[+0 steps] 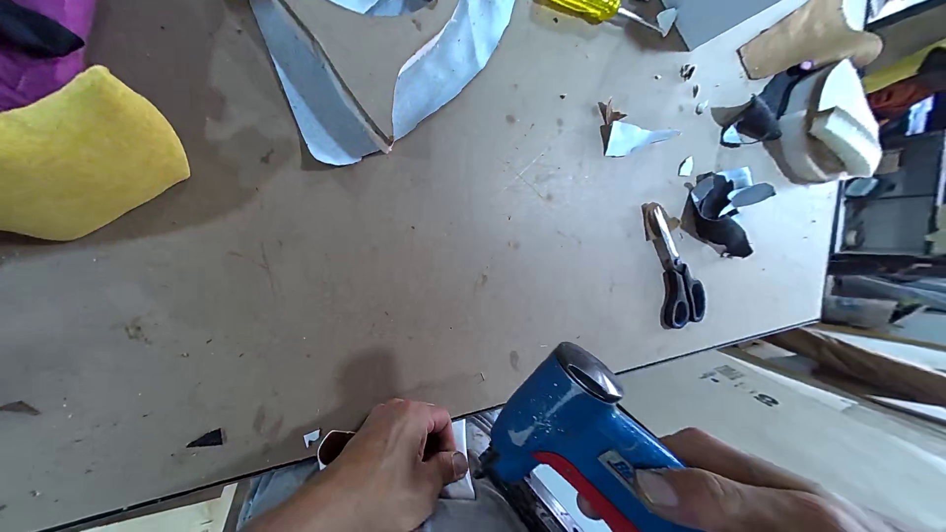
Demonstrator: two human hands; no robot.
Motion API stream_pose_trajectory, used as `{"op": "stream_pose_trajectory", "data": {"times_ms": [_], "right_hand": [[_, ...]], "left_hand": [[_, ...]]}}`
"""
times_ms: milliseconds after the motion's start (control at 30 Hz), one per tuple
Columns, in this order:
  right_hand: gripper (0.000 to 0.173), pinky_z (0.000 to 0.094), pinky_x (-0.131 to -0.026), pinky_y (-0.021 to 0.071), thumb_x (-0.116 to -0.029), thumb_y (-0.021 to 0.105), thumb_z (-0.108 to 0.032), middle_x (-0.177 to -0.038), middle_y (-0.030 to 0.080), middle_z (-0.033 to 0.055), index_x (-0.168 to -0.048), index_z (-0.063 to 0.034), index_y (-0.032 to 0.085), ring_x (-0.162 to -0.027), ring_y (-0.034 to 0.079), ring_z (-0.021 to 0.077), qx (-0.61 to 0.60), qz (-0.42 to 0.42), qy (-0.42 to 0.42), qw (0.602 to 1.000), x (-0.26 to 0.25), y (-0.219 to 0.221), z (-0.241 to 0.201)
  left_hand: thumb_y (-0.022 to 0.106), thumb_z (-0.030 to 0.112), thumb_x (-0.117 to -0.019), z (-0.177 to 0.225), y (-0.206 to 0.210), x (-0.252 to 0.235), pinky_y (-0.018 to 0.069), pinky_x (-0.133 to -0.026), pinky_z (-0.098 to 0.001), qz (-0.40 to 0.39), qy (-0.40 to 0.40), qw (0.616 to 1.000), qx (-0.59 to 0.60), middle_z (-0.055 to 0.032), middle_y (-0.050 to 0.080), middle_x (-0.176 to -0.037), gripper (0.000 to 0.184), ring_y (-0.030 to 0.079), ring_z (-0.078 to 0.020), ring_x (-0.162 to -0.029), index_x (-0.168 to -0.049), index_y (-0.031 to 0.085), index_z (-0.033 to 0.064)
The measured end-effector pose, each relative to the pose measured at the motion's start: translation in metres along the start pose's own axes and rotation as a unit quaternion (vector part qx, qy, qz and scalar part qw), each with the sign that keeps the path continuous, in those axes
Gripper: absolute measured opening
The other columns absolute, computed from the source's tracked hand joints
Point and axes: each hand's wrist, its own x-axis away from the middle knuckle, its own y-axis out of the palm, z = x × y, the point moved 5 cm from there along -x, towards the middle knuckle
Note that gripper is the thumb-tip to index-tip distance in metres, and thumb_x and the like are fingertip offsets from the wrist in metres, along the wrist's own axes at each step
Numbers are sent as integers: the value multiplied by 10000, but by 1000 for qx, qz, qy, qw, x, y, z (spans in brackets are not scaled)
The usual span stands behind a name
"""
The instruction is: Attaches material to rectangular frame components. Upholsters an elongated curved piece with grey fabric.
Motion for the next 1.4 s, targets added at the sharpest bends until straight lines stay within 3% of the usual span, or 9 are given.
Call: {"op": "stream_pose_trajectory", "data": {"times_ms": [367,567,633,700,833,967,1100,1300,1400], "right_hand": [[351,353,-474,579,-971,448,-458,-670,650,32,-953,-167,644,-519,651,164,35,-29,82,996,-25,12,-11],[401,331,-485,585,-961,445,-528,-730,660,41,-1019,-187,647,-534,647,148,-9,-41,87,995,-33,2,0],[369,322,-483,582,-944,460,-526,-744,662,23,-1026,-215,641,-543,645,135,-40,11,65,997,-20,-9,4],[369,303,-475,565,-949,398,-483,-743,658,7,-1043,-223,642,-538,631,119,-61,60,60,995,-3,-19,6],[378,289,-457,564,-947,362,-438,-694,639,9,-1025,-205,650,-505,625,114,-78,94,31,992,18,-20,10],[378,297,-471,567,-922,460,-513,-724,658,12,-1038,-219,666,-525,633,118,-52,60,2,997,15,-3,17],[351,310,-469,570,-937,477,-513,-715,657,8,-1009,-222,659,-527,637,127,-34,40,1,999,10,10,18],[312,321,-482,573,-979,422,-433,-680,652,8,-943,-188,611,-530,649,144,13,65,32,997,12,27,-3],[340,332,-495,580,-983,458,-458,-676,660,15,-934,-173,638,-538,657,151,43,70,44,996,7,33,-10]], "left_hand": [[564,254,-1005,7,-3,0,477,-701,-443,-31,-14,999,-27,-44,622,-803,212,611,-199,-769,-918,662,87],[361,417,-1082,-3,-16,26,548,-818,-455,108,67,987,-100,-71,680,-960,474,674,-220,-912,-1038,712,103],[406,508,-1057,-5,-16,32,522,-904,-457,70,91,986,-124,-65,690,-994,507,660,-225,-1002,-1030,733,121],[545,494,-1009,-4,-14,33,494,-969,-429,24,105,987,-121,-40,690,-1056,400,632,-203,-1076,-1067,748,154],[694,422,-947,-2,-10,25,532,-914,-363,32,137,988,-69,-32,703,-1019,320,657,-138,-1010,-1027,758,119],[640,384,-989,-7,-2,16,495,-682,-278,82,173,981,-29,-12,654,-836,318,606,-78,-756,-903,725,90],[588,399,-1009,-10,-3,12,462,-621,-276,84,176,980,-29,1,611,-776,340,568,-75,-688,-902,689,92],[514,316,-1036,9,-2,3,493,-738,-454,38,84,987,-135,-81,633,-841,318,630,-235,-805,-918,666,62],[490,299,-1033,10,0,1,496,-717,-475,43,97,981,-163,-96,635,-838,319,643,-261,-805,-900,658,62]]}}
